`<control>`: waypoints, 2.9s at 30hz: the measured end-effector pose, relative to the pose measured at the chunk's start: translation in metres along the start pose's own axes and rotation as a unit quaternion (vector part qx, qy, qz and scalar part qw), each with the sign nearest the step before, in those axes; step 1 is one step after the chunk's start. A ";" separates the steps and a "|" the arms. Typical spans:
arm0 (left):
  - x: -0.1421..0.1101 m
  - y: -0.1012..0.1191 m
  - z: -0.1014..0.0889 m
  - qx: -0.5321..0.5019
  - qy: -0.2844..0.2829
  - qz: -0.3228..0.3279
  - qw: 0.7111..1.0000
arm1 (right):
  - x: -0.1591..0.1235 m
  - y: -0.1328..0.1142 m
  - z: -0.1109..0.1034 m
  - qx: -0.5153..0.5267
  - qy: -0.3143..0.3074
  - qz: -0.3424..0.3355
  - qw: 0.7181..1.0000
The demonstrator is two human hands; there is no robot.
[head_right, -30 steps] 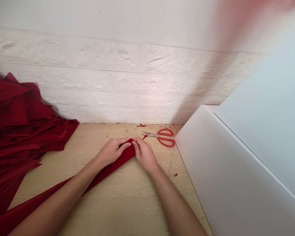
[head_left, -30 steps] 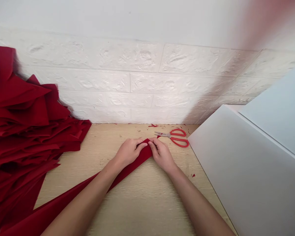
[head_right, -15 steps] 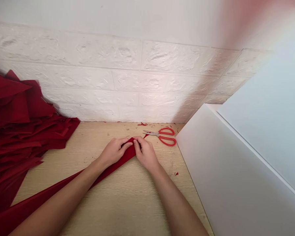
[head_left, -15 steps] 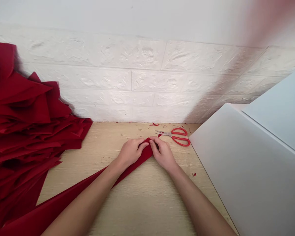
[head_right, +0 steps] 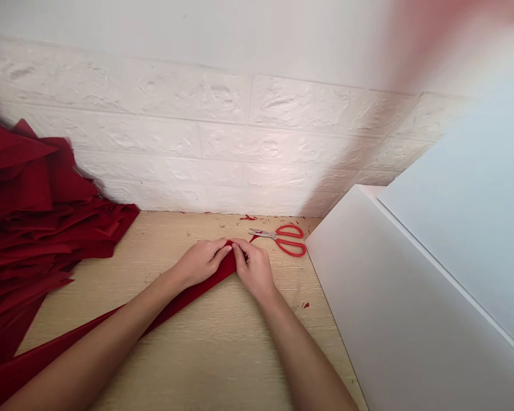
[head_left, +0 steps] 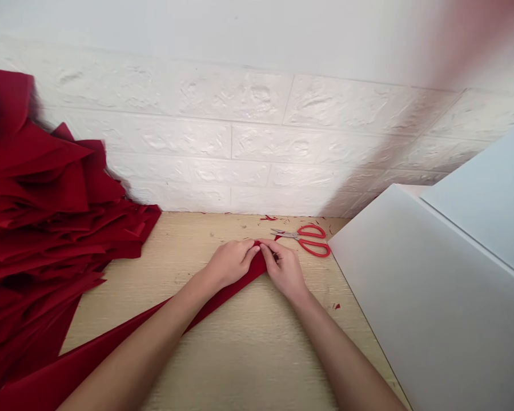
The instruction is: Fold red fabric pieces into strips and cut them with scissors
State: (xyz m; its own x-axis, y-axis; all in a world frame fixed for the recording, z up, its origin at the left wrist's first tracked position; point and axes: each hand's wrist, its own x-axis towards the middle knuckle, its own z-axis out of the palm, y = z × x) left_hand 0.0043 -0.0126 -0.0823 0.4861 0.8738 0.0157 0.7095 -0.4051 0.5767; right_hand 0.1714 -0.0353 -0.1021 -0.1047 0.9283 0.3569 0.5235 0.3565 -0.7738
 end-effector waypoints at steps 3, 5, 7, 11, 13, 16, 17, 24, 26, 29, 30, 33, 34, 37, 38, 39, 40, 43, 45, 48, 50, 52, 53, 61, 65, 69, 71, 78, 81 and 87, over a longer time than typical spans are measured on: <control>0.002 0.002 -0.002 0.020 -0.012 -0.001 1.000 | 0.000 0.001 0.001 0.014 0.003 0.000 1.000; 0.002 0.003 -0.003 0.029 -0.019 0.001 0.999 | 0.000 0.002 0.001 0.022 0.002 -0.002 1.000; 0.001 0.004 -0.003 0.034 -0.025 0.006 0.999 | 0.000 0.002 0.001 0.025 -0.005 -0.002 1.000; -0.001 0.003 -0.002 0.031 -0.030 0.017 0.999 | 0.000 0.001 -0.001 0.021 -0.023 0.006 0.999; -0.001 0.002 -0.002 0.023 -0.022 0.015 0.999 | -0.001 0.000 -0.003 0.004 -0.018 0.017 1.000; 0.001 0.000 -0.002 0.009 -0.004 0.003 1.000 | -0.001 -0.001 -0.004 -0.039 -0.002 0.040 0.998; 0.001 0.000 -0.002 0.007 0.000 0.000 1.000 | -0.002 -0.001 -0.003 -0.049 -0.001 0.038 0.998; 0.003 -0.002 0.002 0.017 0.002 0.000 1.000 | -0.001 0.003 0.002 -0.054 -0.026 -0.022 0.998; 0.003 -0.001 0.002 0.025 0.002 0.002 1.000 | -0.001 0.003 0.002 -0.049 -0.032 -0.022 0.998; 0.002 0.000 0.000 0.037 0.005 0.000 0.999 | -0.001 0.001 -0.001 -0.034 -0.030 -0.007 0.999; 0.002 0.001 0.000 0.041 0.008 -0.001 0.999 | -0.001 0.000 -0.002 -0.035 -0.026 0.003 0.999; 0.001 0.000 0.000 0.051 0.020 -0.013 0.998 | 0.001 0.000 -0.006 -0.067 -0.016 0.033 0.997; 0.001 -0.001 0.001 0.054 0.024 -0.020 0.998 | 0.001 0.001 -0.007 -0.080 -0.012 0.037 0.996; -0.001 -0.003 0.004 0.063 0.034 -0.038 0.997 | 0.003 0.003 -0.010 -0.087 0.002 0.037 0.995; -0.001 -0.004 0.005 0.065 0.037 -0.042 0.996 | 0.003 0.003 -0.011 -0.084 0.006 0.041 0.996; -0.002 -0.004 0.006 0.067 0.040 -0.045 0.996 | 0.003 0.003 -0.012 -0.084 0.007 0.048 0.995; -0.002 -0.004 0.007 0.069 0.042 -0.047 0.996 | 0.003 0.002 -0.013 -0.088 0.004 0.055 0.995; -0.003 -0.003 0.011 0.067 0.042 -0.043 0.996 | 0.002 -0.001 -0.013 -0.139 -0.024 0.063 0.988; -0.003 -0.003 0.012 0.062 0.041 -0.036 0.997 | 0.001 -0.002 -0.011 -0.182 -0.051 0.051 0.981; -0.003 -0.002 0.013 0.048 0.040 -0.027 0.998 | 0.000 0.000 -0.009 -0.189 -0.075 0.012 0.979; -0.004 -0.001 0.012 0.038 0.043 -0.028 0.998 | 0.000 0.001 -0.007 -0.174 -0.070 -0.015 0.982; -0.005 -0.001 0.010 0.029 0.049 -0.030 0.998 | 0.001 0.002 -0.007 -0.170 -0.057 -0.028 0.983; -0.007 -0.002 0.009 0.024 0.054 -0.031 0.998 | 0.000 0.002 -0.007 -0.172 -0.052 -0.031 0.983; -0.019 -0.004 0.008 0.091 0.046 -0.068 0.992 | -0.003 0.000 -0.008 -0.252 -0.043 -0.040 0.966; -0.019 -0.004 0.009 0.101 0.040 -0.068 0.992 | -0.003 0.001 -0.010 -0.278 -0.045 -0.035 0.959; -0.021 -0.006 0.008 0.091 0.032 -0.054 0.994 | -0.003 0.002 -0.009 -0.273 -0.039 -0.037 0.960; -0.022 -0.008 0.008 0.081 0.040 -0.052 0.994 | -0.003 0.001 -0.007 -0.266 -0.037 -0.034 0.963; -0.024 -0.006 0.008 0.117 0.038 -0.039 0.992 | 0.006 0.010 -0.031 -0.237 -0.005 -0.024 0.971; -0.024 -0.004 0.008 0.114 0.027 -0.040 0.992 | 0.016 0.028 -0.064 -0.316 0.017 0.024 0.948; -0.024 -0.006 0.008 0.086 0.026 -0.044 0.995 | 0.030 0.042 -0.096 -0.423 -0.114 0.140 0.888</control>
State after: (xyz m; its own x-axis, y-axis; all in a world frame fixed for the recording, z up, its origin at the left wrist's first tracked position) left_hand -0.0077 -0.0338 -0.0927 0.3947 0.9187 0.0162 0.8270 -0.3629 0.4293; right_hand 0.2717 -0.0025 -0.0735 0.0108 0.9997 0.0225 0.9939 -0.0083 -0.1100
